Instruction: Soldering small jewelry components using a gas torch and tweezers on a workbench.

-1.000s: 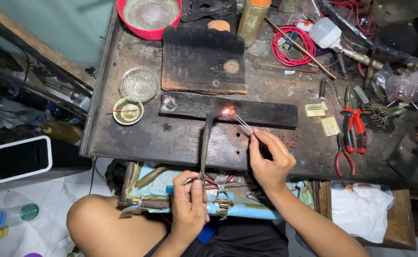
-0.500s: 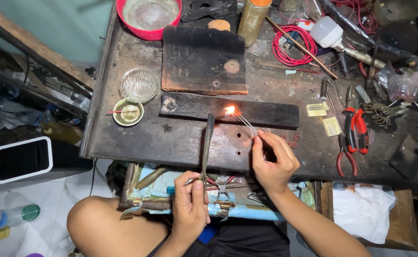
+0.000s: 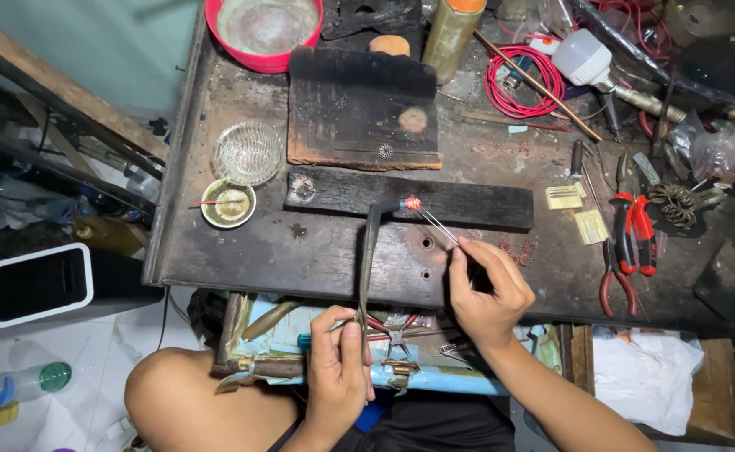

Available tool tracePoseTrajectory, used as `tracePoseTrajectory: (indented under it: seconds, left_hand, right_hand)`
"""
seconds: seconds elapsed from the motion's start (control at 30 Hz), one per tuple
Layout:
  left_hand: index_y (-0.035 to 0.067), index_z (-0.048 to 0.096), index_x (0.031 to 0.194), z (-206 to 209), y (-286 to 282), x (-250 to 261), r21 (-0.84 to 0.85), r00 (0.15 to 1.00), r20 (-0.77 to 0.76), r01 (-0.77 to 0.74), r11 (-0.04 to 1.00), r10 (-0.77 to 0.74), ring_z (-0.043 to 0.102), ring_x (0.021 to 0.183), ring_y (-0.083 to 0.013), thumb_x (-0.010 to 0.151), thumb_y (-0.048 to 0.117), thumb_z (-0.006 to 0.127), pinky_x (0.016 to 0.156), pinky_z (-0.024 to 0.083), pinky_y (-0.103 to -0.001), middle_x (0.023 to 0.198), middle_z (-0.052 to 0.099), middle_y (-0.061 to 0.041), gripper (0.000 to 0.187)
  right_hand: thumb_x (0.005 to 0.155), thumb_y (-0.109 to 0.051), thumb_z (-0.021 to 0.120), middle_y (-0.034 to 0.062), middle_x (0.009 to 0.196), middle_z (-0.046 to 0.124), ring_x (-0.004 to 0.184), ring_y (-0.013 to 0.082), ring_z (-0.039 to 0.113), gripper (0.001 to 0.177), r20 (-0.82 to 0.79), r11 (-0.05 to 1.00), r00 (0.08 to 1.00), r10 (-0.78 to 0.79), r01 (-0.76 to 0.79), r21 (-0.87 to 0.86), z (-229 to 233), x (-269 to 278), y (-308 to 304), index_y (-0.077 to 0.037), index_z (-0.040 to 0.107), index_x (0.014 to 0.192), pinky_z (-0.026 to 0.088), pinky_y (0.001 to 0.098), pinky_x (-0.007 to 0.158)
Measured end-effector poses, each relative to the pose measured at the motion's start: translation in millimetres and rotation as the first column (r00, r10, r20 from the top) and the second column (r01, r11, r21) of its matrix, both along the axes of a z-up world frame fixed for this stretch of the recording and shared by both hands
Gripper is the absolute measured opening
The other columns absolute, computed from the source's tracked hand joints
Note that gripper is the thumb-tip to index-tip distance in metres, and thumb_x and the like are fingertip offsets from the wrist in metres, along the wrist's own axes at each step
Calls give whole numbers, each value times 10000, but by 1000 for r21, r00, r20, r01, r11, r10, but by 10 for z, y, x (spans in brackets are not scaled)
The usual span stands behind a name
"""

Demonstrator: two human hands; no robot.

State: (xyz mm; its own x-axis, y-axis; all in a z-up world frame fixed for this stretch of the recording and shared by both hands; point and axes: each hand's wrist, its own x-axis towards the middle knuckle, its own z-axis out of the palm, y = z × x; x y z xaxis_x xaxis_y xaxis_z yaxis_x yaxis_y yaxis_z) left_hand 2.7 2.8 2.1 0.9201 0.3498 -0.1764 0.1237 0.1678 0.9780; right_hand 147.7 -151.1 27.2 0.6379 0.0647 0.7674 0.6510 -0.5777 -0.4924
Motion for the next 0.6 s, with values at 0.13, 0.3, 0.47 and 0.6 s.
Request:
tracePoseTrajectory:
  seconds: [0.13,0.3,0.47,0.6]
  left_hand:
    - [109,489,1234,-24,-6,1,-14,1000,-26,-12,1000,11,470,279,-150,1061,226,420,265,415,-256,666,545,-107,219]
    - [103,485,1226,-83,-20,-7,-43,1000,-12,-24,999,24,457,277,-145,1060,213,425,252,396,-249,673,536,-108,208]
    - [103,457,1231,-172,-42,-20,-142,994,24,-101,985,106,431,247,-159,1064,201,431,223,363,-250,660,533,-138,196]
    - [103,455,1222,-128,-21,3,-148,998,2,-66,987,67,439,250,-160,1063,210,428,231,366,-259,659,541,-139,194]
  right_hand:
    - [896,103,734,172,922,759,834,260,741,78,-9,1000,1000,10,-10,1,18,-2,10,62,752,960,613,328,799]
    - [885,122,728,164,908,754,822,275,727,85,1,1000,1000,28,-28,-3,32,14,20,64,745,944,600,355,786]
    - [892,117,735,161,905,754,817,278,727,65,18,999,1000,24,-23,-27,28,19,19,64,739,930,594,369,792]
    - [896,118,738,161,906,750,812,279,717,64,14,999,1000,23,-22,-31,27,17,24,65,738,932,589,362,788]
